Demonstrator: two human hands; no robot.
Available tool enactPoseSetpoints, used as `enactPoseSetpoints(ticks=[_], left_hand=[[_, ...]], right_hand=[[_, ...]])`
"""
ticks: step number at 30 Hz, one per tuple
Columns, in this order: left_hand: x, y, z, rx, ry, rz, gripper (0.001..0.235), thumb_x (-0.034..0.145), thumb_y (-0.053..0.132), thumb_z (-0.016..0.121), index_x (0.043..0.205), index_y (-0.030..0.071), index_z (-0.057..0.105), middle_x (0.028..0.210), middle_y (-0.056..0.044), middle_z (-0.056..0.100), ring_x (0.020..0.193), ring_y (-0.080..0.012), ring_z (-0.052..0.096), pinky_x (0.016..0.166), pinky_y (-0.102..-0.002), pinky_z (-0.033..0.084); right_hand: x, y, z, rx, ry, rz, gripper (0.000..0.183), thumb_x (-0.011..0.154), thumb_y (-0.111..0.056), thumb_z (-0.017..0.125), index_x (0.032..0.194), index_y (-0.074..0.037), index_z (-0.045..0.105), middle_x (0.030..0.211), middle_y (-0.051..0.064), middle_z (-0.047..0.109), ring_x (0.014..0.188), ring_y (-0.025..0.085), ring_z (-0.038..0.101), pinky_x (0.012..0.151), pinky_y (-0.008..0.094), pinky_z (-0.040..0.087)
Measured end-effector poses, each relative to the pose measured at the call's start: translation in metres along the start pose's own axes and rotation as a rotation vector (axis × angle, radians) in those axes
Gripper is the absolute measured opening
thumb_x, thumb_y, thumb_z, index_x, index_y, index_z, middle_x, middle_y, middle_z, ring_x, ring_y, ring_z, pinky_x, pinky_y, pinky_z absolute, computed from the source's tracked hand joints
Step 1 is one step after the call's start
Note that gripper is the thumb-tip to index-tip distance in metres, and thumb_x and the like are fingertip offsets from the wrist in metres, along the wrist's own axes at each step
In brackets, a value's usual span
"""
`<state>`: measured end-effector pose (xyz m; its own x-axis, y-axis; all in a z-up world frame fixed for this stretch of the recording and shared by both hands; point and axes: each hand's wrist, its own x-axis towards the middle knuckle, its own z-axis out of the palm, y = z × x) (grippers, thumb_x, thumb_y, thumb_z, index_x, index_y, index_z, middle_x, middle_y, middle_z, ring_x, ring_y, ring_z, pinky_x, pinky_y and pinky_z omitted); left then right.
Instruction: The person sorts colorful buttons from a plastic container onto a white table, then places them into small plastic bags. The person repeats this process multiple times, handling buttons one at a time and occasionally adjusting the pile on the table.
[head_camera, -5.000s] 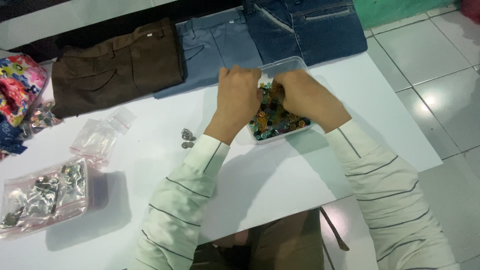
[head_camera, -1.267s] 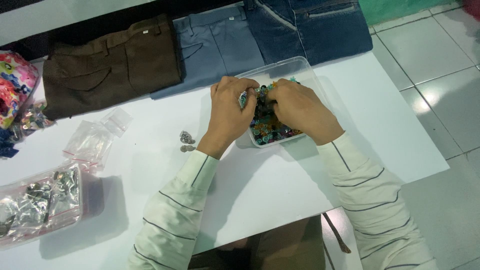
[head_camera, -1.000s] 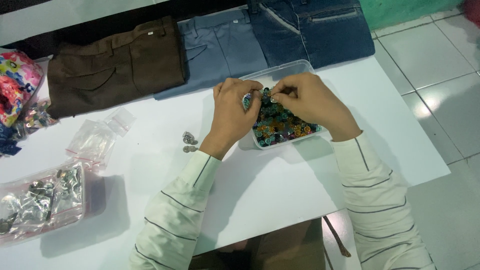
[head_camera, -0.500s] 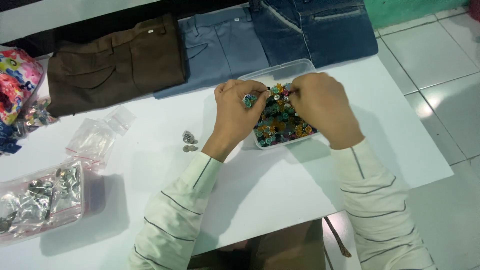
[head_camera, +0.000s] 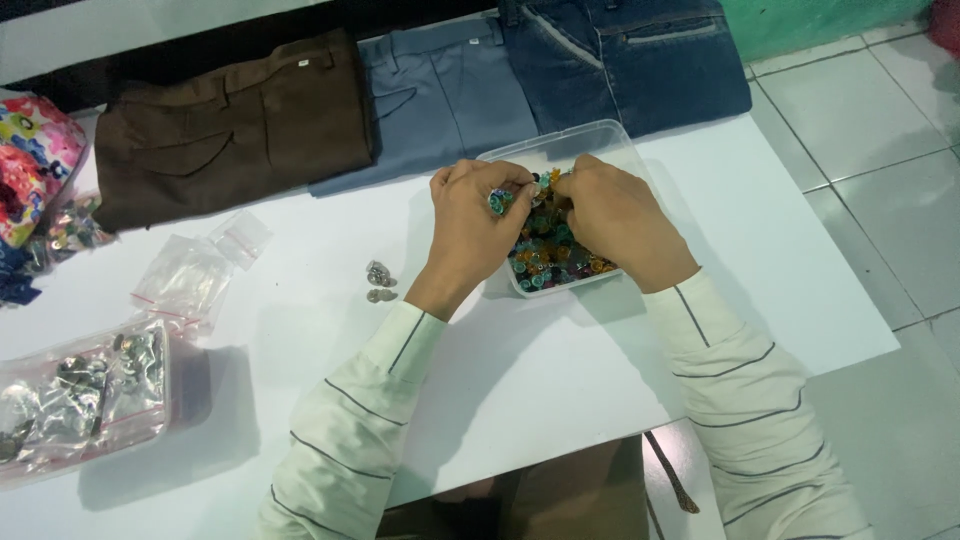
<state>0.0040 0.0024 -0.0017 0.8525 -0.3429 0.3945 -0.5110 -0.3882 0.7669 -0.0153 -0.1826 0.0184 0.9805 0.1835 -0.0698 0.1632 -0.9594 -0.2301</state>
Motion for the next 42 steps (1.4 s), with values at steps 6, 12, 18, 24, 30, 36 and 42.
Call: enactPoseSetpoints(ticks=[6,12,18,24,30,36,42], left_hand=[[0.0,-0.002,0.0,0.029,-0.003,0.007,0.006,0.096,0.016,0.067,0.1,0.016,0.072,0.084,-0.003,0.072,0.105,-0.0235,0.06,0.109,-0.049,0.024],[0.0,0.009,-0.001,-0.067,0.041,0.002,0.009,0.102,0.017,0.055,0.104,0.013,0.062,0.087,-0.01,0.074,0.102,-0.0301,0.064,0.108,-0.052,0.029],[0.0,0.025,-0.01,-0.245,0.088,0.031,0.009,0.103,0.017,0.053,0.104,0.015,0.062,0.086,-0.01,0.074,0.081,-0.0241,0.068,0.092,-0.044,0.046],[-0.002,0.025,-0.011,-0.278,0.106,0.059,0.007,0.102,0.014,0.055,0.104,0.012,0.061,0.095,-0.013,0.075,0.089,-0.0267,0.071,0.091,-0.047,0.051],[-0.002,0.022,-0.009,-0.284,0.073,0.081,0.007,0.102,0.013,0.056,0.105,0.012,0.063,0.086,-0.01,0.073,0.076,-0.0235,0.069,0.08,-0.04,0.054],[-0.001,0.027,-0.011,-0.249,0.069,0.101,0.007,0.101,0.011,0.057,0.105,0.011,0.063,0.085,-0.01,0.074,0.078,-0.0241,0.071,0.079,-0.042,0.056],[-0.003,0.019,-0.014,-0.148,0.103,0.148,0.01,0.097,0.007,0.062,0.102,0.014,0.067,0.09,-0.007,0.072,0.09,-0.0271,0.069,0.085,-0.042,0.055]], right_hand=[[-0.004,-0.009,-0.015,0.099,0.126,-0.067,0.02,0.086,0.002,0.068,0.103,-0.001,0.078,0.086,0.022,0.068,0.078,0.043,0.071,0.065,0.051,0.058],[-0.01,-0.004,-0.014,0.199,0.511,-0.311,0.01,0.095,-0.003,0.068,0.102,-0.006,0.075,0.086,0.011,0.07,0.079,0.034,0.072,0.068,0.041,0.059],[-0.008,-0.014,-0.018,0.23,0.675,-0.459,0.005,0.094,0.0,0.073,0.096,-0.005,0.074,0.081,0.011,0.069,0.073,0.031,0.072,0.059,0.034,0.058],[-0.012,-0.017,-0.02,0.505,0.629,-0.453,0.006,0.093,-0.003,0.075,0.095,-0.007,0.077,0.078,0.01,0.071,0.066,0.023,0.07,0.053,0.03,0.055],[-0.009,-0.009,-0.011,0.631,0.645,-0.41,0.01,0.091,0.003,0.074,0.101,0.001,0.072,0.084,0.017,0.072,0.063,0.027,0.068,0.05,0.032,0.053],[-0.014,-0.019,-0.022,0.611,0.632,-0.437,0.013,0.09,0.009,0.07,0.101,0.003,0.074,0.086,0.017,0.072,0.064,0.027,0.068,0.05,0.032,0.052],[-0.018,-0.027,-0.024,0.583,0.658,-0.453,0.015,0.091,0.012,0.067,0.1,0.003,0.075,0.086,0.018,0.071,0.06,0.026,0.065,0.048,0.031,0.048]])
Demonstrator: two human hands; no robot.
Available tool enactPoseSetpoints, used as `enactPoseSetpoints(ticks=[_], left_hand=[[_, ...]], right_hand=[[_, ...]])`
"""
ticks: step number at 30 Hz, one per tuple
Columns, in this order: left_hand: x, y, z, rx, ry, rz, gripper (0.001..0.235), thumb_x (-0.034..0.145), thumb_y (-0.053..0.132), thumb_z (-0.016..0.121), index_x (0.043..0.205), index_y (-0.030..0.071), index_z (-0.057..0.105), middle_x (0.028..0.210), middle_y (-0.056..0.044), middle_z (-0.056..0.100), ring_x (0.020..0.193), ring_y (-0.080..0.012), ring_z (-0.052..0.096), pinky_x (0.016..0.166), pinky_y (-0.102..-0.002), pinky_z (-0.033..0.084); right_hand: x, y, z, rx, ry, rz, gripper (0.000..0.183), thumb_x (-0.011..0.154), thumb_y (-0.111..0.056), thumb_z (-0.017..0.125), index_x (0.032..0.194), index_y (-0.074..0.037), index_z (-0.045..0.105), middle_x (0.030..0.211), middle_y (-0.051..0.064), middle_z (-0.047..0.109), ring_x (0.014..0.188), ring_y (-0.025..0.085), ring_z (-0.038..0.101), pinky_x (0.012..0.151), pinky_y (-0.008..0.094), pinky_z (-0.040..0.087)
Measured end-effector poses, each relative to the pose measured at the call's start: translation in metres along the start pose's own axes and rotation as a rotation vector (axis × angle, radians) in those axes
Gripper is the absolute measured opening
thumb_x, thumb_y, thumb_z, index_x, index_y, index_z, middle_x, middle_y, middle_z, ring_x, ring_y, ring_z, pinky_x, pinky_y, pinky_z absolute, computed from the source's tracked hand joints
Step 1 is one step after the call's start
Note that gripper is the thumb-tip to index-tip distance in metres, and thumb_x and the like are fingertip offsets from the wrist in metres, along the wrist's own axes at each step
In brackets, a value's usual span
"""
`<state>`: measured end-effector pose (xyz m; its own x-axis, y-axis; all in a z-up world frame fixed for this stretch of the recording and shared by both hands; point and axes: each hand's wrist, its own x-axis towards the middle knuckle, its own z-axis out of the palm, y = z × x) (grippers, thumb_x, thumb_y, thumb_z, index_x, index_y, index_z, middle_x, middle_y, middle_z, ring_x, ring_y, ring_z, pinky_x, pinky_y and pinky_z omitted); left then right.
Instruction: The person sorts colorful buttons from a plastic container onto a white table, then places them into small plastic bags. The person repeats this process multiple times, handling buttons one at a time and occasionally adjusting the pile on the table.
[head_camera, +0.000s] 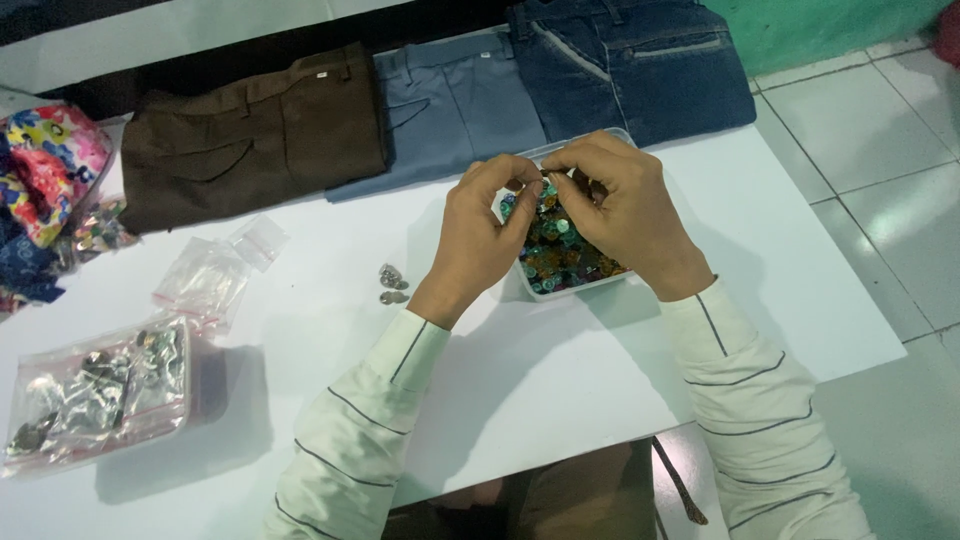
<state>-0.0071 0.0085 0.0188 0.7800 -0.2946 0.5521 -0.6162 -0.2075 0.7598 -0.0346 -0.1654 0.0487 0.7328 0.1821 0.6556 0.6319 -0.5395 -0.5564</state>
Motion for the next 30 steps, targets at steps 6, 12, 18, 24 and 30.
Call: enactPoseSetpoints(ticks=[6,12,18,24,30], left_hand=[[-0.023,0.006,-0.038,0.045,0.049,0.011,0.011,0.095,0.005,0.067,0.1,0.015,0.069,0.087,-0.003,0.071,0.087,-0.0195,0.068,0.086,-0.037,0.056],[-0.072,0.015,-0.104,0.177,0.107,-0.057,0.007,0.094,0.008,0.071,0.098,0.013,0.069,0.087,-0.004,0.073,0.087,-0.0232,0.069,0.085,-0.038,0.055],[-0.124,-0.013,-0.14,0.33,0.096,-0.199,0.01,0.091,0.005,0.07,0.097,0.013,0.069,0.086,-0.005,0.073,0.087,-0.0251,0.069,0.086,-0.039,0.053],[-0.148,-0.03,-0.142,0.442,-0.085,-0.407,0.006,0.095,0.015,0.065,0.099,0.013,0.069,0.088,-0.005,0.072,0.096,-0.0255,0.065,0.099,-0.04,0.043],[-0.148,-0.029,-0.134,0.468,-0.121,-0.403,0.005,0.094,0.014,0.067,0.099,0.015,0.069,0.087,-0.002,0.07,0.098,-0.0214,0.062,0.102,-0.042,0.035]], right_hand=[[-0.007,-0.021,0.018,0.024,0.004,-0.097,0.015,0.095,0.012,0.067,0.104,0.003,0.075,0.09,0.017,0.069,0.064,0.026,0.065,0.048,0.031,0.048],[-0.005,-0.075,0.051,0.079,-0.043,-0.099,0.017,0.086,0.013,0.073,0.096,0.0,0.077,0.084,0.015,0.071,0.064,0.028,0.068,0.051,0.03,0.05],[-0.009,-0.1,0.107,0.247,-0.327,0.16,0.013,0.083,0.002,0.067,0.093,-0.003,0.074,0.079,0.017,0.073,0.062,0.027,0.07,0.052,0.035,0.05],[-0.02,-0.091,0.132,0.09,-0.589,0.41,0.01,0.089,-0.002,0.065,0.094,0.002,0.072,0.081,0.02,0.072,0.072,0.03,0.072,0.06,0.036,0.055],[-0.025,-0.079,0.145,0.017,-0.632,0.436,0.012,0.092,-0.01,0.067,0.098,-0.001,0.073,0.083,0.015,0.071,0.079,0.026,0.071,0.065,0.035,0.056]])
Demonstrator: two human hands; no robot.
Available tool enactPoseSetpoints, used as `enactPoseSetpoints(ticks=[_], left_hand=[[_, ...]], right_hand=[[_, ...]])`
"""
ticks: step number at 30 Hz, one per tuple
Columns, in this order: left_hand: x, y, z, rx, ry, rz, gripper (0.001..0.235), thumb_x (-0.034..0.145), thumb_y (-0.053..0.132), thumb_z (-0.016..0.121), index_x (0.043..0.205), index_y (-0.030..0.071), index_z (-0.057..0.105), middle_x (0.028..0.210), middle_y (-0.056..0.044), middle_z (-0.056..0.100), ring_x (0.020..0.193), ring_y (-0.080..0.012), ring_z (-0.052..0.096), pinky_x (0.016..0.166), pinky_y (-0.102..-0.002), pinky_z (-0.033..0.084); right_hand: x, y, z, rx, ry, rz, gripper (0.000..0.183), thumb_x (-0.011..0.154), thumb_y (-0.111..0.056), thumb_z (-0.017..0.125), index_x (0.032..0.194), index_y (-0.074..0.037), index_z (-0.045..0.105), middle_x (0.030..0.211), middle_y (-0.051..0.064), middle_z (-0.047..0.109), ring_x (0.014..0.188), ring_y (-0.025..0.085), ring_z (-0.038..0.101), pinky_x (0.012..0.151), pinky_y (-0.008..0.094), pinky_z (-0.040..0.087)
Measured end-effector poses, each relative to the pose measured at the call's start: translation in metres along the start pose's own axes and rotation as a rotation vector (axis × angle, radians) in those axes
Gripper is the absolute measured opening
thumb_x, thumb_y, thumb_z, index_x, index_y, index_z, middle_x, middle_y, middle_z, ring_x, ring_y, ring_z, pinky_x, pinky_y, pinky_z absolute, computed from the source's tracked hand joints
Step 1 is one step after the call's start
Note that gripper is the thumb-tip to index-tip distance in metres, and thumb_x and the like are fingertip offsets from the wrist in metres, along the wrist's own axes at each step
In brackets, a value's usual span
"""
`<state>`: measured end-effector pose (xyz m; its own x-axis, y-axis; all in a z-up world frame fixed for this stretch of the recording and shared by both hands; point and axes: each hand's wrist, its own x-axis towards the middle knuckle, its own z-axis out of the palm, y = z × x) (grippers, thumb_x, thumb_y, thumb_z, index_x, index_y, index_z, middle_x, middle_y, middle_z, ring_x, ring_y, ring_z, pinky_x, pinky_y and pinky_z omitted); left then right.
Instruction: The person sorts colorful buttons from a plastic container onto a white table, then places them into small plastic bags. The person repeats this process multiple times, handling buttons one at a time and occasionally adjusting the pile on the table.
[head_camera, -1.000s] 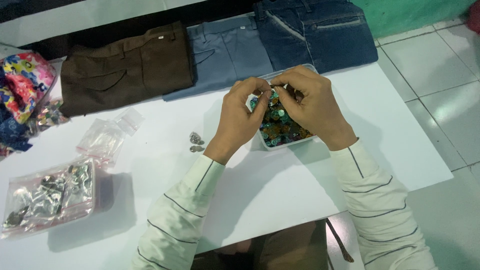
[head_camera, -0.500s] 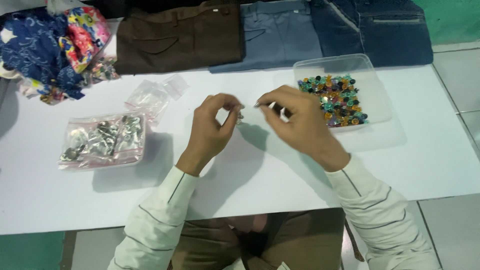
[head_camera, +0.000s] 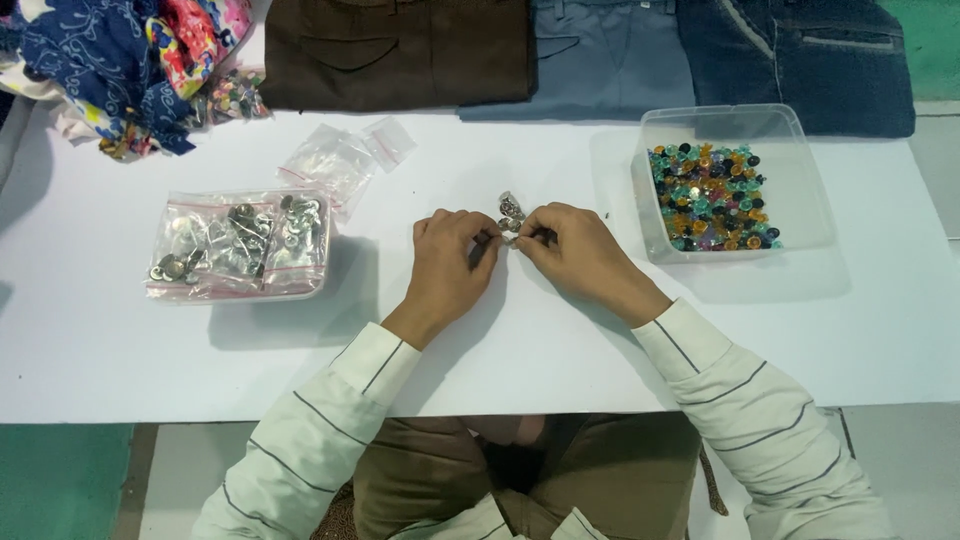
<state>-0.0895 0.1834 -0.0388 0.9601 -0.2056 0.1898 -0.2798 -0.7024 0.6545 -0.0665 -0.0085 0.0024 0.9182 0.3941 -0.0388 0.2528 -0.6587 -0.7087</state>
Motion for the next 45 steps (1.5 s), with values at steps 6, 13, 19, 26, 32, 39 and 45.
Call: enactPoseSetpoints(ticks=[6,13,19,26,32,39,45], left_hand=[[-0.001,0.001,0.005,0.003,0.026,0.009,0.005,0.095,0.018,0.066,0.098,0.015,0.069,0.082,-0.002,0.067,0.094,-0.0207,0.061,0.101,-0.041,0.035],[-0.002,-0.001,0.009,-0.061,0.112,-0.012,0.018,0.093,0.018,0.065,0.11,0.012,0.065,0.084,-0.006,0.067,0.093,-0.0233,0.062,0.101,-0.043,0.038],[0.002,-0.004,0.013,-0.013,0.129,0.023,0.026,0.091,0.017,0.063,0.117,0.013,0.066,0.082,-0.004,0.066,0.089,-0.0217,0.062,0.099,-0.041,0.038],[0.002,-0.008,0.015,-0.005,0.131,0.063,0.022,0.089,0.017,0.063,0.108,0.012,0.071,0.079,-0.003,0.066,0.086,-0.0211,0.063,0.097,-0.041,0.038],[0.009,-0.004,0.012,0.012,0.094,0.035,0.038,0.086,0.014,0.061,0.122,0.007,0.068,0.084,-0.007,0.066,0.09,-0.0248,0.062,0.098,-0.044,0.037],[0.01,-0.008,0.016,0.08,0.056,0.047,0.031,0.087,0.018,0.062,0.114,0.009,0.073,0.082,-0.005,0.064,0.089,-0.0224,0.06,0.097,-0.042,0.036],[0.01,-0.006,0.011,0.035,0.084,0.037,0.045,0.085,0.019,0.058,0.128,0.007,0.066,0.088,-0.008,0.065,0.094,-0.0258,0.06,0.097,-0.043,0.037]], right_hand=[[0.0,0.007,0.005,-0.026,0.011,-0.041,0.01,0.094,-0.012,0.067,0.098,-0.004,0.072,0.08,0.013,0.068,0.075,0.023,0.068,0.062,0.032,0.056],[-0.002,0.014,0.004,0.056,0.056,-0.036,0.015,0.094,-0.011,0.066,0.104,-0.001,0.07,0.081,0.015,0.068,0.074,0.024,0.068,0.062,0.033,0.055],[-0.002,0.015,0.005,0.081,0.068,-0.071,0.022,0.094,-0.013,0.066,0.114,-0.003,0.068,0.082,0.012,0.066,0.07,0.02,0.064,0.059,0.032,0.054],[-0.002,0.013,0.002,0.067,0.043,-0.063,0.02,0.093,-0.009,0.064,0.112,-0.003,0.07,0.082,0.012,0.068,0.07,0.019,0.065,0.06,0.031,0.054],[0.005,0.018,0.003,0.066,0.082,-0.062,0.028,0.093,-0.007,0.063,0.12,0.001,0.068,0.083,0.014,0.067,0.068,0.019,0.064,0.057,0.031,0.054],[0.005,0.011,0.001,0.035,0.052,-0.038,0.027,0.091,-0.005,0.064,0.117,-0.001,0.07,0.081,0.012,0.066,0.066,0.017,0.064,0.056,0.029,0.053],[0.01,0.02,0.001,0.068,0.095,-0.074,0.035,0.089,-0.004,0.062,0.123,0.001,0.068,0.087,0.014,0.066,0.068,0.018,0.062,0.058,0.031,0.053]])
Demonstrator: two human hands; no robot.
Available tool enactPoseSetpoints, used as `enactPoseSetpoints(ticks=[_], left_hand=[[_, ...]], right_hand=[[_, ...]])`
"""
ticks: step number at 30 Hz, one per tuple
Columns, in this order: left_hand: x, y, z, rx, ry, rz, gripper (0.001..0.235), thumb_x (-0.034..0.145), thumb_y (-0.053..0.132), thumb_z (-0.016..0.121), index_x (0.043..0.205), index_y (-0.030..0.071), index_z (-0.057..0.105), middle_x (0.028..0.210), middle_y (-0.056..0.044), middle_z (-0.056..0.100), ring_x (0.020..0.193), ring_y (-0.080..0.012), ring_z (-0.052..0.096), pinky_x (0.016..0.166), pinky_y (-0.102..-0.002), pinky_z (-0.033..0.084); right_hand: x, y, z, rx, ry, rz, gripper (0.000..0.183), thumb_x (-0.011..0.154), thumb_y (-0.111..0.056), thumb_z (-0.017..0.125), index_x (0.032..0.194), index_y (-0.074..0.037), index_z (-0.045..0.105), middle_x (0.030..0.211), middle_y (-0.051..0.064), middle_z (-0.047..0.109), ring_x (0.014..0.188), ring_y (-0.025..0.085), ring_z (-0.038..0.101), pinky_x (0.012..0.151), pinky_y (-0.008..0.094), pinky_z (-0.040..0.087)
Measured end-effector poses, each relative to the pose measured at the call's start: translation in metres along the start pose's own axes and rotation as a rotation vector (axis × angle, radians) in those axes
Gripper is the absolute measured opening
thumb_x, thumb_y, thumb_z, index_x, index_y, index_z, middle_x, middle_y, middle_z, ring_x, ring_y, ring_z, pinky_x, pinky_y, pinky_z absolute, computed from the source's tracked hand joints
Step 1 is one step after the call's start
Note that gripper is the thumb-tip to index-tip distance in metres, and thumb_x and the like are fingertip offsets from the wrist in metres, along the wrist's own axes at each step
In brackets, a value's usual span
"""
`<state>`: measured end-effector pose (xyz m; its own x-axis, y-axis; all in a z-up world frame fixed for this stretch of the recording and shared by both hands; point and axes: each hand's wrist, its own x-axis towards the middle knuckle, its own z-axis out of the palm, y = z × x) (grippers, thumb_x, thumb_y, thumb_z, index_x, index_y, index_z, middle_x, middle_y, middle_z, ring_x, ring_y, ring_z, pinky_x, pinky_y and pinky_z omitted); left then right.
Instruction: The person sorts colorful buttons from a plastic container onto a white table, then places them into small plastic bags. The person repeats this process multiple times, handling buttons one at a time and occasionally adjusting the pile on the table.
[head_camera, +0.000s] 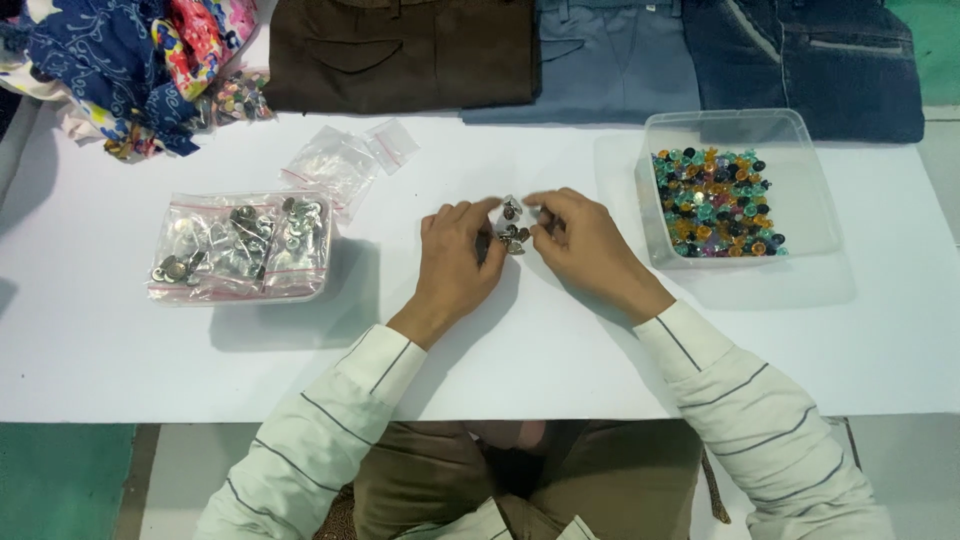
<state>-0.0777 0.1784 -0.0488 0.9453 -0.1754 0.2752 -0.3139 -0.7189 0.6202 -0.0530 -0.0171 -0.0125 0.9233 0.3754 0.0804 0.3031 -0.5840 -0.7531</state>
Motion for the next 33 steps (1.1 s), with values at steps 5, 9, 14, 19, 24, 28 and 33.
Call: enactPoseSetpoints(ticks=[5,9,14,19,24,28,33], left_hand=[[0.008,-0.003,0.0,0.044,-0.067,0.056,0.067,0.074,0.028,0.058,0.136,0.005,0.062,0.096,-0.009,0.062,0.099,-0.0256,0.054,0.102,-0.045,0.033],[0.01,-0.001,0.0,0.058,-0.107,0.06,0.068,0.07,0.029,0.06,0.133,0.005,0.064,0.097,-0.007,0.059,0.1,-0.0224,0.053,0.104,-0.042,0.031],[0.01,-0.006,0.006,0.038,-0.079,0.044,0.058,0.075,0.027,0.063,0.129,0.005,0.067,0.095,-0.007,0.06,0.099,-0.0221,0.054,0.103,-0.042,0.031],[0.008,-0.01,0.009,0.01,-0.04,0.062,0.053,0.075,0.024,0.064,0.124,0.005,0.069,0.092,-0.006,0.062,0.097,-0.022,0.056,0.101,-0.04,0.034],[0.021,-0.037,0.007,0.228,0.215,0.051,0.047,0.077,0.017,0.065,0.124,0.006,0.066,0.107,-0.011,0.06,0.102,-0.0291,0.055,0.089,-0.044,0.04],[0.04,-0.058,-0.008,0.55,0.34,-0.068,0.048,0.077,0.012,0.07,0.123,0.001,0.066,0.117,-0.016,0.058,0.109,-0.0319,0.05,0.091,-0.047,0.037],[0.065,-0.066,-0.006,0.926,0.389,-0.098,0.009,0.071,0.002,0.076,0.079,0.008,0.075,0.08,-0.007,0.061,0.091,-0.0246,0.049,0.086,-0.045,0.031]], right_hand=[[0.005,-0.011,-0.008,-0.09,-0.139,-0.052,0.063,0.076,-0.011,0.068,0.138,0.0,0.059,0.103,0.018,0.065,0.076,0.027,0.064,0.067,0.043,0.053],[0.0,-0.024,-0.011,-0.11,-0.186,-0.042,0.075,0.07,-0.018,0.072,0.142,0.0,0.057,0.105,0.016,0.063,0.084,0.029,0.064,0.074,0.043,0.051],[0.001,-0.022,-0.007,-0.125,-0.154,-0.027,0.063,0.077,-0.02,0.072,0.136,0.0,0.062,0.105,0.016,0.066,0.089,0.033,0.066,0.078,0.044,0.05],[0.001,-0.014,-0.003,-0.132,-0.121,-0.045,0.056,0.081,-0.02,0.073,0.133,-0.001,0.065,0.102,0.014,0.067,0.086,0.03,0.067,0.075,0.042,0.05],[0.0,0.005,0.001,-0.046,-0.067,-0.101,0.058,0.08,-0.01,0.068,0.136,0.003,0.06,0.096,0.016,0.063,0.079,0.027,0.066,0.069,0.039,0.054],[-0.003,-0.001,-0.003,-0.002,-0.048,-0.083,0.058,0.082,-0.008,0.065,0.138,0.004,0.058,0.098,0.014,0.062,0.079,0.023,0.065,0.069,0.037,0.055],[-0.003,0.004,-0.001,0.022,-0.024,-0.038,0.056,0.084,-0.008,0.066,0.138,0.003,0.057,0.102,0.017,0.062,0.083,0.026,0.066,0.069,0.039,0.055]])
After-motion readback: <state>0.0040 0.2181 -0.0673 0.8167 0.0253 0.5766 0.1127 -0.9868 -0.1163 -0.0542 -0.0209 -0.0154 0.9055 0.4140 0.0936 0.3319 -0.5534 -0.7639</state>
